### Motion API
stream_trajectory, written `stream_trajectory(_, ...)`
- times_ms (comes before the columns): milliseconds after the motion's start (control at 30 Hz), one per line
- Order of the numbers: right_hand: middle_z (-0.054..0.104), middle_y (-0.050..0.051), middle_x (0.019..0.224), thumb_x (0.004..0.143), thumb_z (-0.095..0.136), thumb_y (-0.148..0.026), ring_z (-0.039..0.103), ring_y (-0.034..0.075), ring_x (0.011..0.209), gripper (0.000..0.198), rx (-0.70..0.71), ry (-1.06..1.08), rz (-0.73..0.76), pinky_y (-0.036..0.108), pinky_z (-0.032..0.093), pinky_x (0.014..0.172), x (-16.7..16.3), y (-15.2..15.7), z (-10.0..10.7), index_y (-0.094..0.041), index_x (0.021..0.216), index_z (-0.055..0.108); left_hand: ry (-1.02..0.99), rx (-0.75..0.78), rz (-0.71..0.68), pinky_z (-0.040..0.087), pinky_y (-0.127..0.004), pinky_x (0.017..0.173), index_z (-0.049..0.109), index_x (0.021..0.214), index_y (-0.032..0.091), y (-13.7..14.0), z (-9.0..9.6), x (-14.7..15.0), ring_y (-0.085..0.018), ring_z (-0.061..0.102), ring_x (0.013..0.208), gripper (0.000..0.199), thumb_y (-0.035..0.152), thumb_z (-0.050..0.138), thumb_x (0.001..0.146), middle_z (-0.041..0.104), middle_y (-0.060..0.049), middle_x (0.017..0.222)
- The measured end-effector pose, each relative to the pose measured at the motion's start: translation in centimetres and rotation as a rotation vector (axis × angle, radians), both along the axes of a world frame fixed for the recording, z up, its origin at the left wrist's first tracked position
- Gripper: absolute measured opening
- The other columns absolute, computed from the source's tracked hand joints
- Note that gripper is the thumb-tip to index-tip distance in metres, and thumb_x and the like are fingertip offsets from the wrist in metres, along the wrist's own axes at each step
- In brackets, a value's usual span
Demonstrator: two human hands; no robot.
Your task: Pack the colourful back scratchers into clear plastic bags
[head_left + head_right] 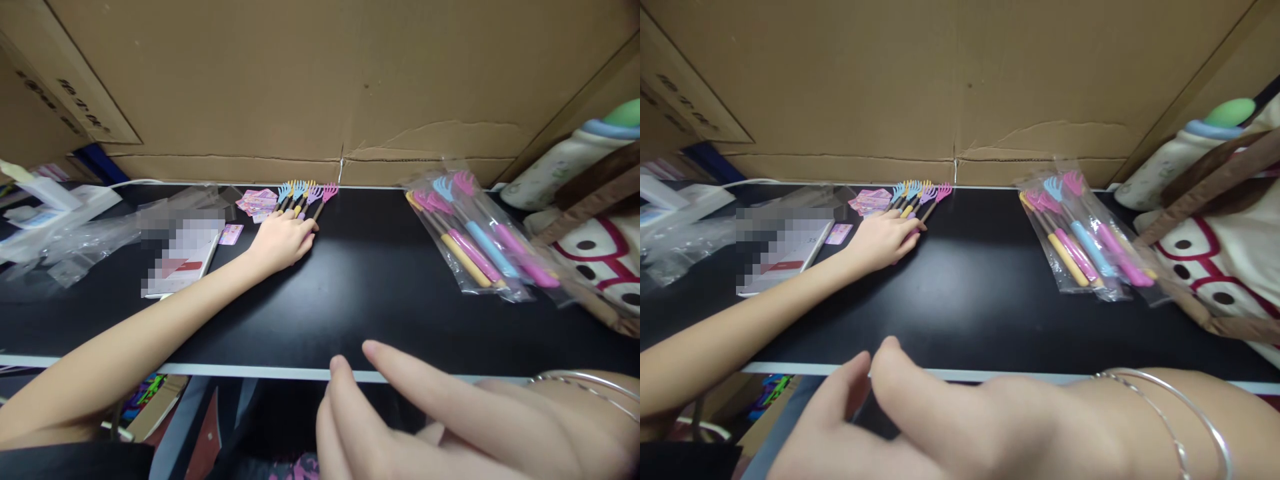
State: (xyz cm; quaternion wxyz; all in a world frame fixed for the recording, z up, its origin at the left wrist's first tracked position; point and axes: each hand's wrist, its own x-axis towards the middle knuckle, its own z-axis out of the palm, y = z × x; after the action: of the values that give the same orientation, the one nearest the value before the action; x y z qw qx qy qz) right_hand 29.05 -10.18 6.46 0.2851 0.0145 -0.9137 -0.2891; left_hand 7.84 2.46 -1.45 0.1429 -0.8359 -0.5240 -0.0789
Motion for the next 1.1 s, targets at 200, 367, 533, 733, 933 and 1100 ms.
stream_trajectory(200,0.07,-0.008,0.099,0.096,0.05,-0.021,0.062,0.012,0.089,0.018,0.022,-0.001,-0.047,0.023,0.056,0.08,-0.1,-0.5,-0.4,-0.033,0.105,0.061,-0.003,0.005,0.029,0.05,-0.034,0.076,0.07,0.113,0.02,-0.2,-0.1,0.0,-0.027,0.065,0.099,0.034,0.029,0.042,0.097,0.074,-0.01,0.101)
stream_trajectory(367,0.072,-0.01,0.095,0.094,0.05,-0.016,0.063,0.009,0.087,0.023,-0.057,0.028,0.044,0.019,0.056,0.074,0.3,0.6,0.9,-0.034,0.102,0.061,0.0,-0.018,0.091,0.05,-0.033,0.072,0.069,0.116,0.024,-0.5,0.2,0.3,-0.027,0.066,0.101,0.035,0.03,0.041,0.098,0.074,-0.008,0.104)
stream_trajectory(533,0.072,-0.009,0.084,0.092,0.054,-0.016,0.064,0.011,0.092,0.025,-0.192,-0.019,0.046,0.02,0.057,0.072,0.1,0.3,-0.8,-0.037,0.102,0.064,-0.003,-0.037,0.121,0.049,-0.033,0.07,0.069,0.117,0.025,-0.5,0.4,0.3,-0.027,0.067,0.1,0.035,0.031,0.04,0.098,0.074,-0.008,0.102)
stream_trajectory(733,0.073,-0.005,0.093,0.093,0.056,-0.015,0.062,0.013,0.09,0.023,-0.092,-0.054,0.124,0.022,0.053,0.074,-0.2,0.2,-0.7,-0.032,0.106,0.065,-0.014,-0.026,0.137,0.048,-0.031,0.069,0.069,0.118,0.026,-0.1,0.3,0.1,-0.028,0.067,0.099,0.037,0.032,0.039,0.097,0.074,-0.008,0.102)
stream_trajectory(933,0.069,-0.002,0.088,0.097,0.047,-0.02,0.061,0.013,0.087,0.028,-0.158,-0.194,0.164,0.028,0.051,0.079,-1.1,0.3,-2.6,-0.026,0.108,0.072,-0.011,-0.009,0.146,0.045,-0.03,0.064,0.067,0.119,0.027,0.1,0.6,-0.3,-0.028,0.07,0.094,0.036,0.036,0.042,0.096,0.075,-0.007,0.096)
stream_trajectory(1100,0.06,-0.002,0.067,0.092,0.052,-0.013,0.06,0.014,0.072,0.019,-0.227,-0.164,0.213,0.03,0.046,0.066,-2.4,1.6,-6.3,-0.019,0.095,0.07,-0.017,-0.034,0.172,0.044,-0.03,0.064,0.067,0.12,0.029,0.1,1.9,-0.7,-0.028,0.071,0.091,0.038,0.043,0.038,0.098,0.075,-0.006,0.093)
